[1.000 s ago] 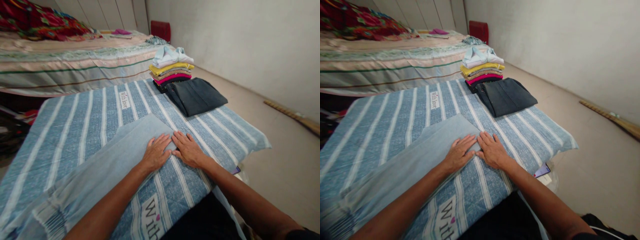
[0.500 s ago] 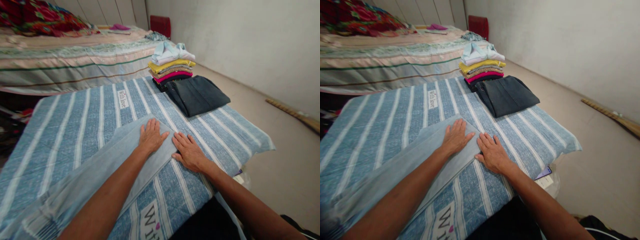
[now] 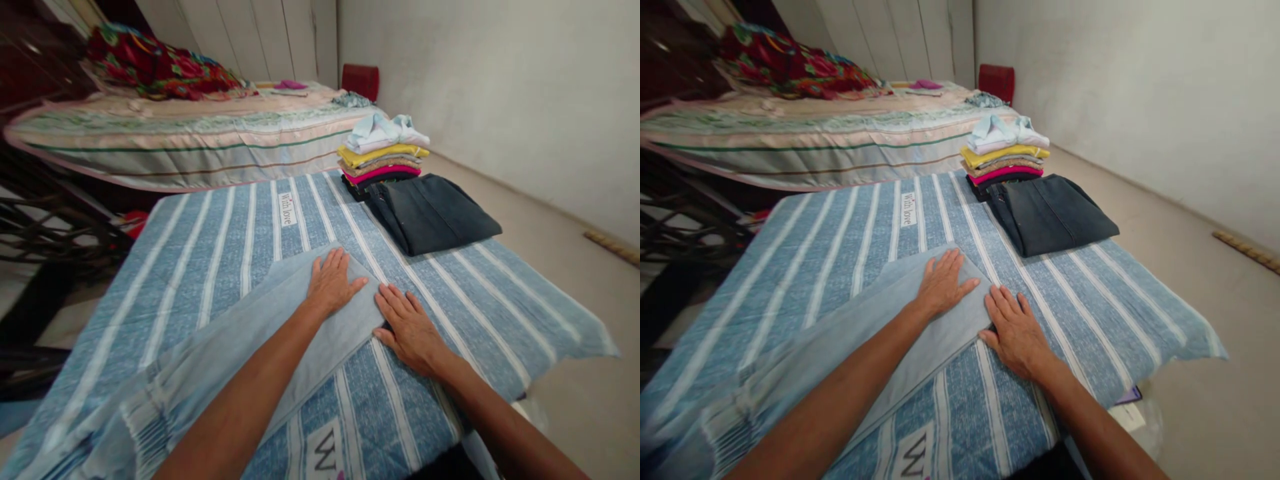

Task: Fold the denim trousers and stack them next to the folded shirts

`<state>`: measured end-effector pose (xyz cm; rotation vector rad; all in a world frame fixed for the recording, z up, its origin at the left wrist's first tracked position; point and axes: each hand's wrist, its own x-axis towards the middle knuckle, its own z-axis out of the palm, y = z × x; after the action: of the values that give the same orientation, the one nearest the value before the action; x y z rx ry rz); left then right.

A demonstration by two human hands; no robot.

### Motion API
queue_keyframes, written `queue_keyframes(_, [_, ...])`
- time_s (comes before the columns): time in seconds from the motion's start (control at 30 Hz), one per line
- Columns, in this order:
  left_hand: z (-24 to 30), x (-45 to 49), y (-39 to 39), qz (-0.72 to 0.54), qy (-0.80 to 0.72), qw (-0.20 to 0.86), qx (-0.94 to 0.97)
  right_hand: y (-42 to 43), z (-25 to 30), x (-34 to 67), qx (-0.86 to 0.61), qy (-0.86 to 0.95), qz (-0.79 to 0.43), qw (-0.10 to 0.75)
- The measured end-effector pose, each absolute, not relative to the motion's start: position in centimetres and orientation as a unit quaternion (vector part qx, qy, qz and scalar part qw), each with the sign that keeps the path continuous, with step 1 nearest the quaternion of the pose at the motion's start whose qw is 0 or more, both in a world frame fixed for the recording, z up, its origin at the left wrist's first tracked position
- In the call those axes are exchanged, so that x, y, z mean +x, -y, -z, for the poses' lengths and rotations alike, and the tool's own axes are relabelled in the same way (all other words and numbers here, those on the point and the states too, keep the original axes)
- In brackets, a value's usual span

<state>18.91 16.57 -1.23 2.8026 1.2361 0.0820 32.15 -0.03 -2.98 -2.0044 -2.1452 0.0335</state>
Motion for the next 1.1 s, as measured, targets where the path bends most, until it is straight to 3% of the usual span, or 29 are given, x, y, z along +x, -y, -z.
queue_keyframes(0.13, [1.3, 18.8, -17.0, -0.051, -0.438, 0.015, 0.898, 0.1, 3.5, 32.3, -0.676, 0.730, -0.004, 0.101])
queue_keyframes(0.47, [1.3, 18.5, -17.9, -0.012, -0.445, 0.074, 0.892, 0.2, 4.2, 32.3, -0.671, 0.733, 0.015, 0.110])
queue_keyframes(0.77, [0.3, 15.4, -14.6, -0.029, -0.448, 0.062, 0.891, 0.5, 4.8, 32.6, -0.657, 0.742, 0.037, 0.126])
queue_keyframes(1.1, [-1.2, 13.4, -13.6, 0.028, -0.461, 0.152, 0.874, 0.8, 5.8, 33.3, -0.640, 0.753, 0.056, 0.142])
